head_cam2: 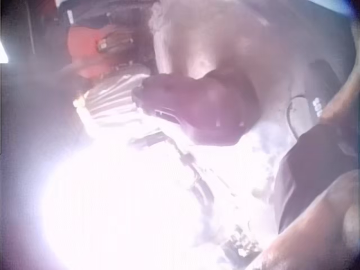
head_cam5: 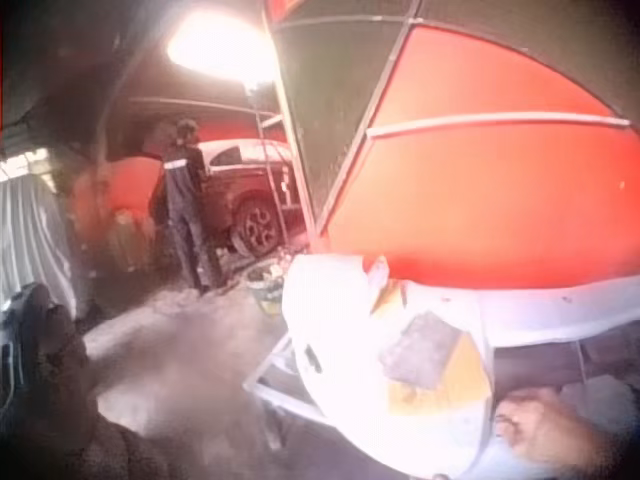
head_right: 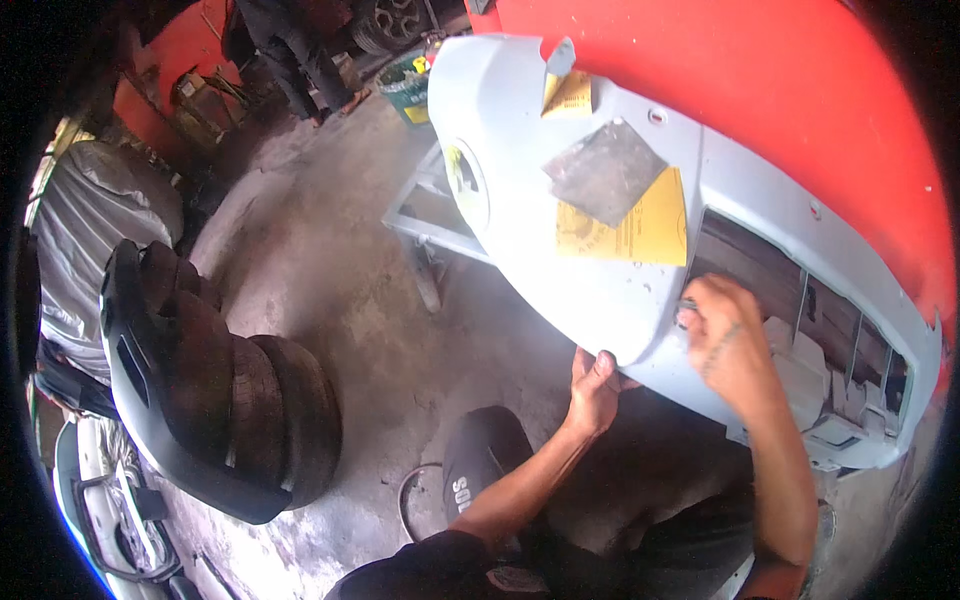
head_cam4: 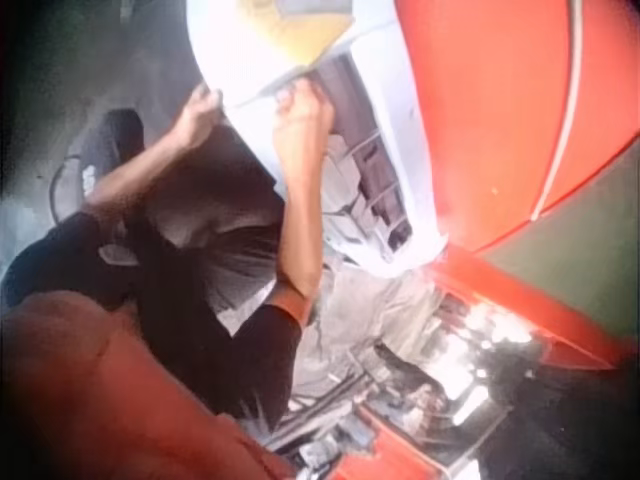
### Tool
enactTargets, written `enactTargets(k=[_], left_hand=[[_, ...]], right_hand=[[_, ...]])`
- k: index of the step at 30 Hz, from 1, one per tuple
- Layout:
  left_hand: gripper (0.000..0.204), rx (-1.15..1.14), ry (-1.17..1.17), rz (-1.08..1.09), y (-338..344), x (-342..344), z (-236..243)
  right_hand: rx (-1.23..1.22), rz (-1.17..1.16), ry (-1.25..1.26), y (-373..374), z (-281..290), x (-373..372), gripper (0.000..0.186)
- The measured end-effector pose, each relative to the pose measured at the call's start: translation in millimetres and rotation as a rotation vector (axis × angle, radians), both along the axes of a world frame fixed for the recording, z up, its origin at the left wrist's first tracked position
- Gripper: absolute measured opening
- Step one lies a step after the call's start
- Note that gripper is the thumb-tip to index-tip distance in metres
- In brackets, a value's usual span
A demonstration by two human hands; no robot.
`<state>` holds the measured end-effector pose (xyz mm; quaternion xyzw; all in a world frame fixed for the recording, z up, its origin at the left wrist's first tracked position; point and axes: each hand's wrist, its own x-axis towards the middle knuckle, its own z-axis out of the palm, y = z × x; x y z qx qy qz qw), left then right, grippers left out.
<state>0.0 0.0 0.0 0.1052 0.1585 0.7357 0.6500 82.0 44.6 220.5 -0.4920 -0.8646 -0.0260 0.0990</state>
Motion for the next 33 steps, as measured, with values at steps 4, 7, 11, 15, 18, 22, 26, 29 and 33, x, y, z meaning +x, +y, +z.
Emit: enactTargets(k=[4,7,11,15,18,22,26,29,33], left_hand=[[0.117,-0.062,0.285,-0.032,-50.2,-113.0,-24.4],[0.119,-0.06,0.297,-0.008,-33.6,-122.3,-25.1],[0.12,-0.034,0.289,-0.012,-34.0,-125.2,-12.6],[0.097,-0.046,0.343,0.072,-31.0,-125.0,-21.9],[0.088,-0.101,0.297,0.054,-26.1,-108.3,-39.8],[0.093,-0.05,0.25,0.051,-25.5,-129.8,-49.1],[0.077,-0.058,0.26,0.08,-25.1,-116.6,-49.6],[0.05,-0.047,0.263,0.14,-23.2,-108.7,-53.8],[0.057,-0.011,0.263,0.148,-21.8,-114.4,-46.1]], right_hand=[[-0.215,0.04,0.279,-25.1,-52.9,-41.0,0.014],[-0.206,-0.05,0.32,-18.3,-55.0,-41.2,0.011],[-0.116,-0.01,0.335,-22.5,-56.3,-67.0,0.011],[-0.343,-0.136,0.189,-18.5,-43.7,-38.4,0.018],[-0.009,0.107,0.297,-7.5,-72.3,-42.9,0.023],[-0.246,0.051,0.293,0.7,-60.8,-53.3,0.016],[-0.134,0.063,0.274,1.3,-76.8,-35.9,0.017],[-0.249,0.02,0.188,2.3,-56.6,-55.1,0.019],[-0.161,-0.002,0.143,-0.2,-67.5,-37.7,0.016]])
